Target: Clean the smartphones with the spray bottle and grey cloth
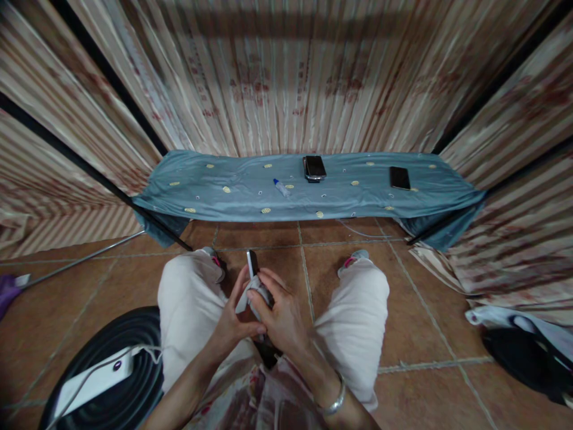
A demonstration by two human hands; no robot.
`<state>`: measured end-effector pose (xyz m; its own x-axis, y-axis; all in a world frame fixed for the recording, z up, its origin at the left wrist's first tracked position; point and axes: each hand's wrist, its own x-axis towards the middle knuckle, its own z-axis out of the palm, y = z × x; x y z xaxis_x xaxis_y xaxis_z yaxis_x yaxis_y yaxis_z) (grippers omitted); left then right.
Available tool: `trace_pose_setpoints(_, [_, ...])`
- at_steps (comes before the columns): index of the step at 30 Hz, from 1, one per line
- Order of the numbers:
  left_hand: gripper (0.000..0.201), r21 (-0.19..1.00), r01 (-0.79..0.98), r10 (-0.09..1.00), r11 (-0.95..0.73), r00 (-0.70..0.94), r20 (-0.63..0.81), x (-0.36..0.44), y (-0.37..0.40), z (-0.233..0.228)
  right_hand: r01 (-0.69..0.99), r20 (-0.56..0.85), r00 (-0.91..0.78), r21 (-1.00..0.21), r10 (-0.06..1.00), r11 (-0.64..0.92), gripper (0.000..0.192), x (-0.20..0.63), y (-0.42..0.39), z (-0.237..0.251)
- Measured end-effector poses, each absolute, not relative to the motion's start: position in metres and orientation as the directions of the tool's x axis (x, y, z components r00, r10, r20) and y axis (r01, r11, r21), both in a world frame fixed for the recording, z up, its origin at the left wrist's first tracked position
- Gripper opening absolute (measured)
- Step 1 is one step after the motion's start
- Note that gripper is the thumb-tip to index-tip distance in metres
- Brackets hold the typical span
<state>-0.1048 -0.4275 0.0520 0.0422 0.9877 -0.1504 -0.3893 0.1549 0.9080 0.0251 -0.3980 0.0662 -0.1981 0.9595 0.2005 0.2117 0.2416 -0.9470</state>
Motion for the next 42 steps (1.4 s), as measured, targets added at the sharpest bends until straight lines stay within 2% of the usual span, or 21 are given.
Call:
trace_pose_setpoints(5, [0.126,0.912,-0.381,0.988,0.154,0.029,-0.154,-0.104,-0.43,0.047,0.191,0.18,-0.181,-0.958,0.967,0.214,0.034,0.026,-0.398,0.062])
trace_pose_setpoints(10, [0.119,0.916,-0.377,0.991,0.135,0.071,-0.117,-0.1,-0.434,0.04,0.171,0.168,-0.191,-0.965,0.967,0.201,0.042,0.029,-0.39,0.059])
trace_pose_setpoints(17, [0.094,0.973,-0.212,0.993,0.093,0.092,-0.075,-0.097,-0.44,0.039,0.159,0.216,-0.097,-0.96,0.972,0.229,0.037,0.028,-0.368,0.073])
trace_pose_setpoints(21, [0.1,0.957,-0.269,0.99,0.107,0.118,-0.077,-0.095,-0.441,0.04,0.136,0.228,-0.083,-0.962,0.97,0.238,0.032,0.028,-0.348,0.074])
trace_pose_setpoints(24, [0.1,0.9,-0.406,0.98,0.158,0.173,-0.094,-0.092,-0.441,0.048,0.019,0.189,-0.047,-0.982,0.981,0.19,0.032,0.03,-0.328,0.064])
trace_pose_setpoints(28, [0.09,0.799,-0.537,0.962,0.271,0.16,-0.219,-0.094,-0.443,0.061,-0.294,-0.079,-0.02,-0.952,0.997,-0.082,0.041,0.035,-0.31,0.042])
trace_pose_setpoints(31, [0.084,0.719,-0.61,0.939,0.334,0.153,-0.306,-0.099,-0.444,0.065,-0.363,-0.132,-0.014,-0.923,0.991,-0.128,0.044,0.039,-0.311,0.031])
trace_pose_setpoints(33, [0.079,0.66,-0.652,0.921,0.374,0.176,-0.349,-0.102,-0.444,0.067,-0.287,-0.108,-0.015,-0.952,0.994,-0.108,0.045,0.04,-0.315,0.031])
trace_pose_setpoints(36, [0.067,0.599,-0.688,0.896,0.41,0.179,-0.407,-0.103,-0.443,0.069,-0.053,0.07,-0.031,-0.996,0.997,0.068,0.041,0.041,-0.323,0.039])
trace_pose_setpoints(38, [0.06,0.581,-0.7,0.884,0.416,0.159,-0.44,-0.102,-0.442,0.07,0.104,0.202,-0.056,-0.973,0.978,0.207,0.036,0.041,-0.329,0.047])
trace_pose_setpoints(42, [0.047,0.59,-0.709,0.872,0.386,0.072,-0.483,-0.099,-0.439,0.07,0.288,0.269,-0.071,-0.916,0.961,0.278,0.037,0.039,-0.339,0.061])
